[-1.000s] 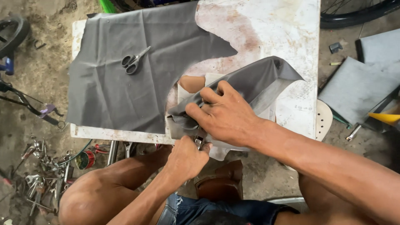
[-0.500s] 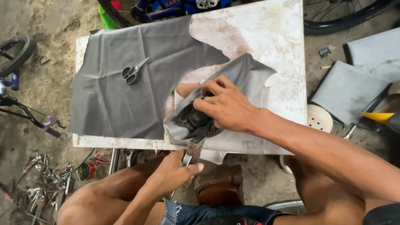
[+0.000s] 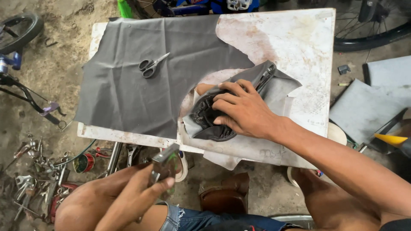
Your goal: The person wraps a piece of black material around a bicycle seat, smoothing it by hand. They then use a staple gun to secure the material to the underside of the seat, repeatedly pressing the tool to attach the covering.
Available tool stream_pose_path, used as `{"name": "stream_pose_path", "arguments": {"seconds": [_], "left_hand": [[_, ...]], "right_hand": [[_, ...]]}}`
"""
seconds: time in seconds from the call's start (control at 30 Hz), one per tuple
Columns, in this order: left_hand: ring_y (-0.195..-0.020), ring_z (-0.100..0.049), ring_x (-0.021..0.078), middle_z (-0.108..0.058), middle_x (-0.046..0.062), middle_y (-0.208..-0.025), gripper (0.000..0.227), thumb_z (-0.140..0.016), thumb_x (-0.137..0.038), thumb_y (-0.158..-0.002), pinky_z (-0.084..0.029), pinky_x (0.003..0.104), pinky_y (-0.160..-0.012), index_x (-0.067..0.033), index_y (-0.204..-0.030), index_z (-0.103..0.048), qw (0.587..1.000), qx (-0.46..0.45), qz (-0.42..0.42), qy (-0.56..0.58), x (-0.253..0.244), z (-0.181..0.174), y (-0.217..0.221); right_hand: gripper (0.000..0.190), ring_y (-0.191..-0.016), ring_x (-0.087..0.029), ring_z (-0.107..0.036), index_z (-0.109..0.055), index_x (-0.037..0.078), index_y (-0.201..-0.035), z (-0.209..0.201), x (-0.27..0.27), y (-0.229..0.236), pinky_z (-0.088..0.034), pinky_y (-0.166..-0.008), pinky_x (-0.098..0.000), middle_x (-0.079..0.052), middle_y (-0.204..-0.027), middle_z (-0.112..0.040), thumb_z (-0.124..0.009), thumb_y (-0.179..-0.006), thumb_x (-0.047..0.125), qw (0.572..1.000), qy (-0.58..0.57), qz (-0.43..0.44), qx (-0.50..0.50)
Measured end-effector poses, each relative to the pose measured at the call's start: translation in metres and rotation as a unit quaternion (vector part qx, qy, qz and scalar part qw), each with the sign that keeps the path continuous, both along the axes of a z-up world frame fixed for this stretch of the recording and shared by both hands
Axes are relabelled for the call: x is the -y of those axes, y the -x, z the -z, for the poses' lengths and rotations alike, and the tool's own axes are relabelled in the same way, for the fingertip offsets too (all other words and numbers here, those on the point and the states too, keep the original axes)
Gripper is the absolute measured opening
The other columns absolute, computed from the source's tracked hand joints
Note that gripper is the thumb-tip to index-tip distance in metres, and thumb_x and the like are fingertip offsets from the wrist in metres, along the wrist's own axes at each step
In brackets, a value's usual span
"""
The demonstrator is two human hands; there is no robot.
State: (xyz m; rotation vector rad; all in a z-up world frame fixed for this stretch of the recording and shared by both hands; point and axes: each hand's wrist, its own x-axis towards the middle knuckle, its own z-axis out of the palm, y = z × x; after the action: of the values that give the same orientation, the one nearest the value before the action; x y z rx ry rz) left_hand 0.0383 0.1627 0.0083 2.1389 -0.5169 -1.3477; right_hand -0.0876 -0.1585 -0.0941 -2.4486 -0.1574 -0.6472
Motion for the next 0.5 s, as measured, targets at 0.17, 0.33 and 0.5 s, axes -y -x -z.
{"name": "stream_pose_path", "arguments": {"seconds": [0.17, 0.33, 0.5], "left_hand": [[-0.079, -0.072, 0.0234, -0.079, 0.013, -0.096, 0.046, -0.073, -0.025, -0.085, -0.058, 0.040, -0.073, -0.0054, -0.126, -0.065, 0.988, 0.110, -0.082, -0.075, 0.010, -0.020, -0.053], [-0.082, -0.071, 0.0203, -0.076, 0.013, -0.093, 0.042, -0.077, -0.026, -0.084, -0.055, 0.036, -0.076, -0.0003, -0.116, -0.068, 0.956, 0.284, -0.031, -0.064, 0.007, -0.006, -0.070], [-0.080, -0.069, 0.0203, -0.077, 0.009, -0.089, 0.042, -0.073, -0.029, -0.080, -0.056, 0.038, -0.071, -0.0037, -0.114, -0.070, 0.982, 0.083, -0.164, -0.031, 0.014, 0.018, -0.026]], "right_hand": [[0.035, -0.143, -0.037, -0.040, -0.069, 0.013, -0.109, 0.002, -0.002, 0.005, -0.027, -0.115, -0.0589, -0.011, -0.134, -0.060, -0.065, -0.095, 0.045, 0.999, -0.002, -0.021, -0.027], [0.045, -0.145, -0.041, -0.028, -0.071, 0.019, -0.104, -0.008, -0.004, 0.004, -0.015, -0.112, -0.0679, -0.013, -0.141, -0.053, -0.074, -0.080, 0.057, 0.993, 0.026, -0.032, -0.108], [0.079, -0.143, -0.040, -0.026, -0.068, 0.021, -0.124, -0.015, -0.009, -0.003, -0.010, -0.111, -0.0721, -0.012, -0.137, -0.051, -0.083, -0.059, 0.062, 0.983, 0.028, -0.016, -0.181]]}}
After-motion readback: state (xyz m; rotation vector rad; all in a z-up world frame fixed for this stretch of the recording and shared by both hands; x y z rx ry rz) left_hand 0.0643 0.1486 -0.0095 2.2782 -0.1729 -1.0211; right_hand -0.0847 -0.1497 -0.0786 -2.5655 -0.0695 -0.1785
